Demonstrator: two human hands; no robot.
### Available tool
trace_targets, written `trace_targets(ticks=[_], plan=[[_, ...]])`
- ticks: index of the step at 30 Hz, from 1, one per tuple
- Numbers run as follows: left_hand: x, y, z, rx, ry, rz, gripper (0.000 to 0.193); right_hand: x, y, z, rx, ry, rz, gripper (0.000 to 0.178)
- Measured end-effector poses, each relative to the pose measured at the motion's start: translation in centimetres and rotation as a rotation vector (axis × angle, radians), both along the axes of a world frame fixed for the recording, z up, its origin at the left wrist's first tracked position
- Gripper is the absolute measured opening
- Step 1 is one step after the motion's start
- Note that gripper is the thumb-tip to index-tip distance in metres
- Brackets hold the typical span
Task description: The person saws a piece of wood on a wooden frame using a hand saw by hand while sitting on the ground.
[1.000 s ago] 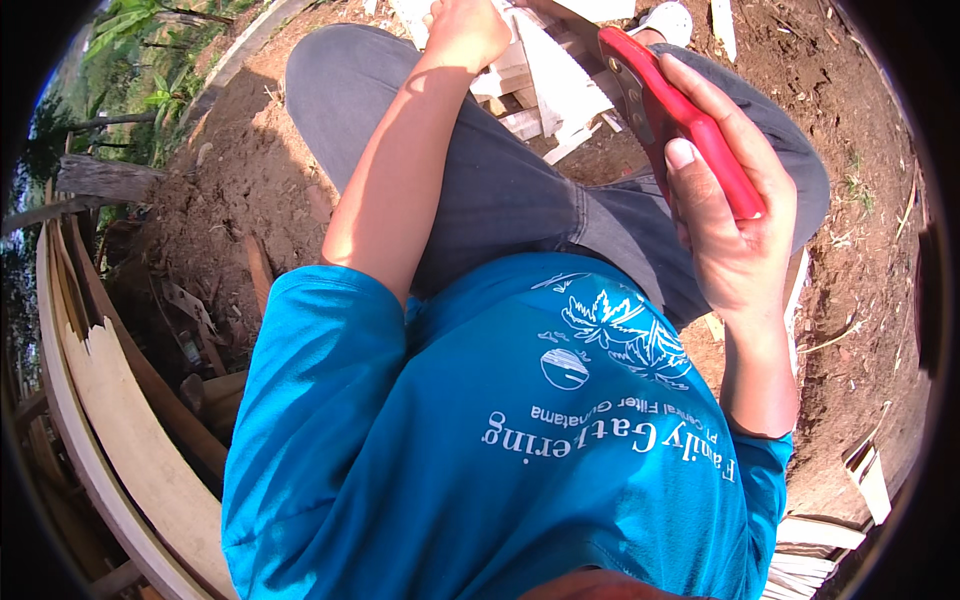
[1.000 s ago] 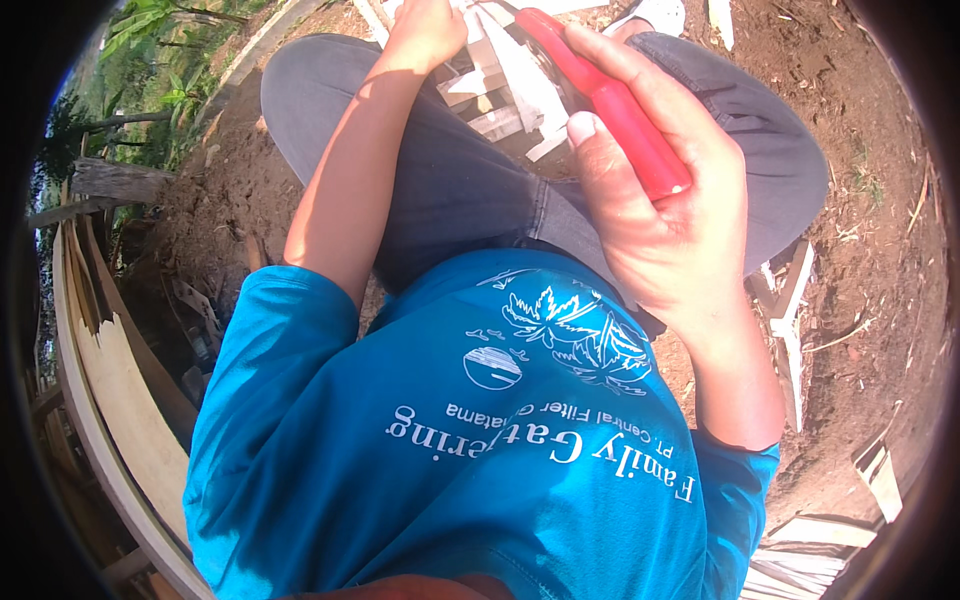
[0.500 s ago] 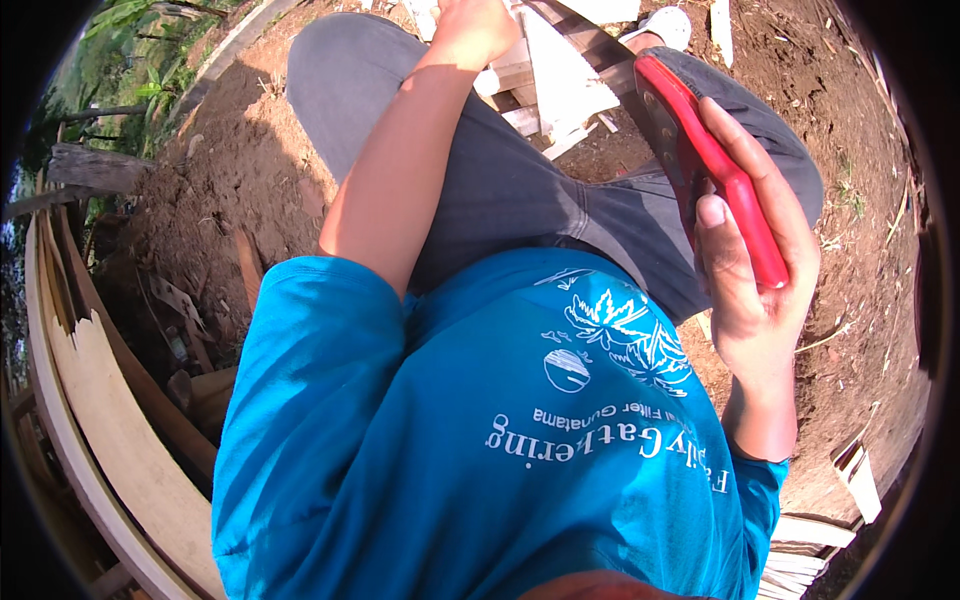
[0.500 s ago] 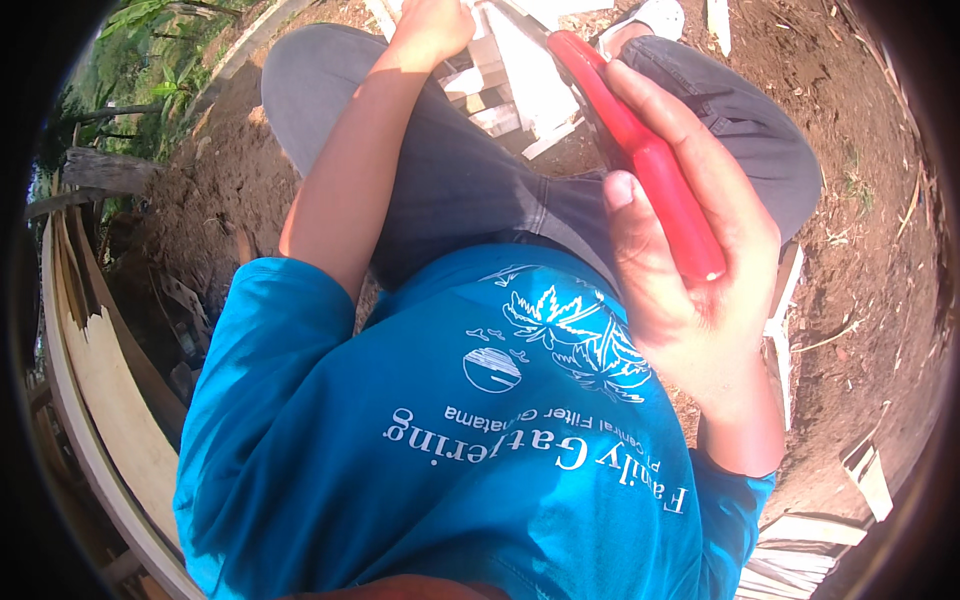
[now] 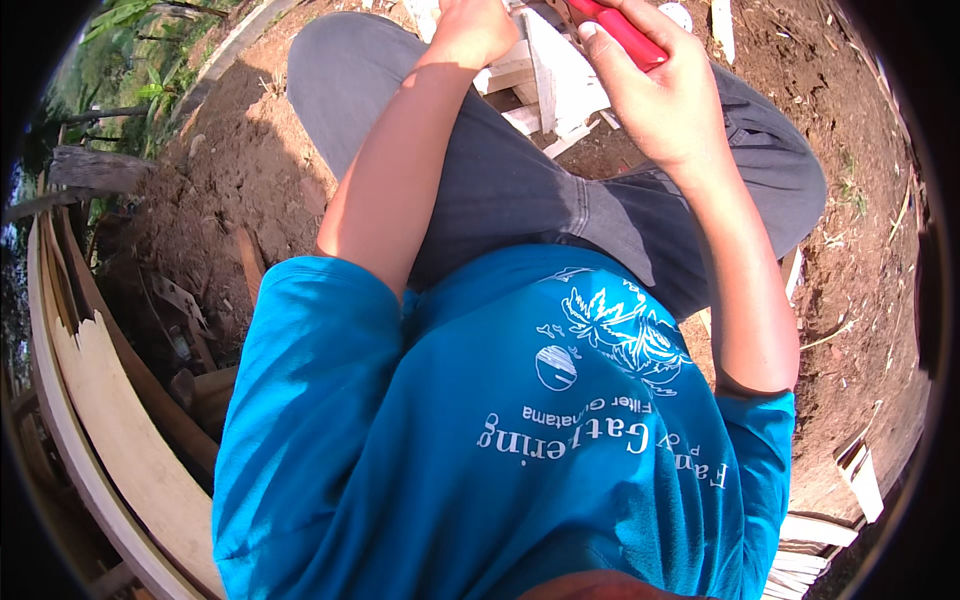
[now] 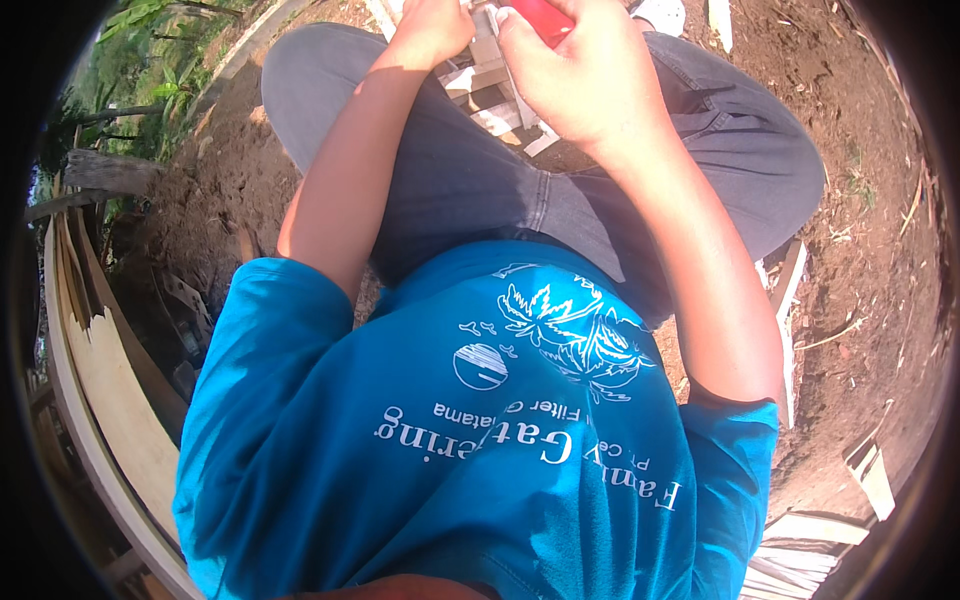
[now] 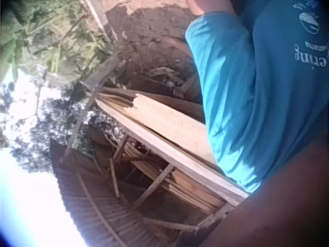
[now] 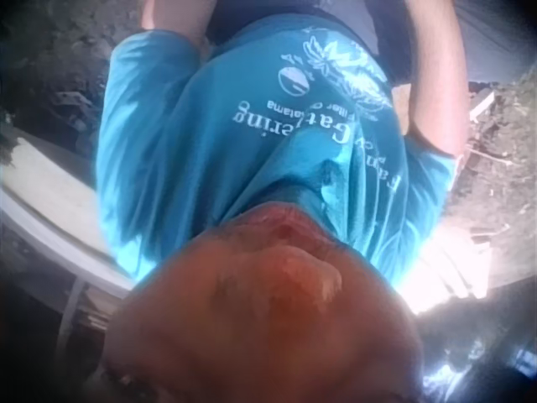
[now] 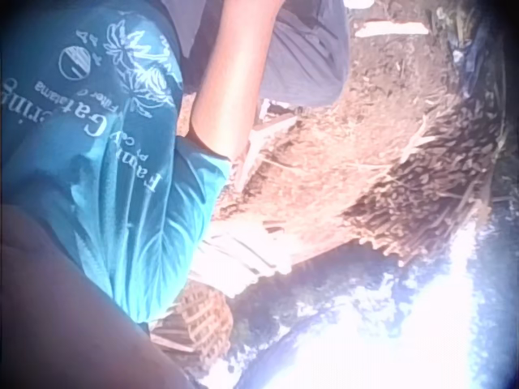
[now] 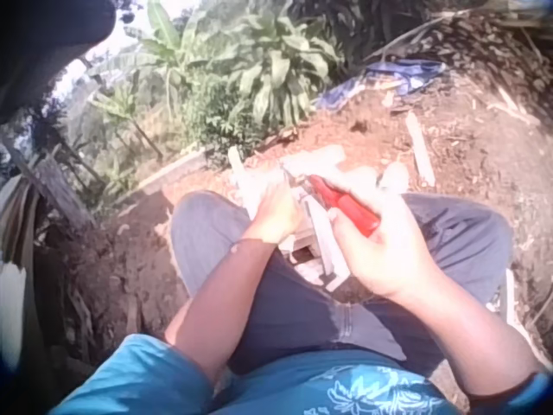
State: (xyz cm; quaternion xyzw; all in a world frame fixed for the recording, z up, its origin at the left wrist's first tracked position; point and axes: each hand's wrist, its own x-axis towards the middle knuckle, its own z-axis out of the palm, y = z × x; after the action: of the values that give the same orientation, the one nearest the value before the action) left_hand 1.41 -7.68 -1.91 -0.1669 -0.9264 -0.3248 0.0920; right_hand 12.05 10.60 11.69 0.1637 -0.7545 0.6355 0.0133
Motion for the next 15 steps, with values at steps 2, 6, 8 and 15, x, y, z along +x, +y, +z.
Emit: trace_targets(ticks=[2,6,8,15], plan=[[0.3,-0.1,0.0,0.072,0.015,0.028,0.033,1.5,0.7,0.6,0.066,-0.022,-0.021,0.037],[-0.5,-1.3,-1.3,0.009,-0.060,0.070,0.033,6.1,5.6,3.0,0.364,0.004,-0.082,0.041],[-0.2,-1.0,-1.1,0.051,-0.031,0.065,0.035,8.4,7.3,4.0,0.454,0.071,-0.097,0.042],[-2.0,-0.4,-5.0,0.130,0.111,0.177,0.037,2.9,3.9,0.9,0.245,-0.165,-0.112,0.040]])
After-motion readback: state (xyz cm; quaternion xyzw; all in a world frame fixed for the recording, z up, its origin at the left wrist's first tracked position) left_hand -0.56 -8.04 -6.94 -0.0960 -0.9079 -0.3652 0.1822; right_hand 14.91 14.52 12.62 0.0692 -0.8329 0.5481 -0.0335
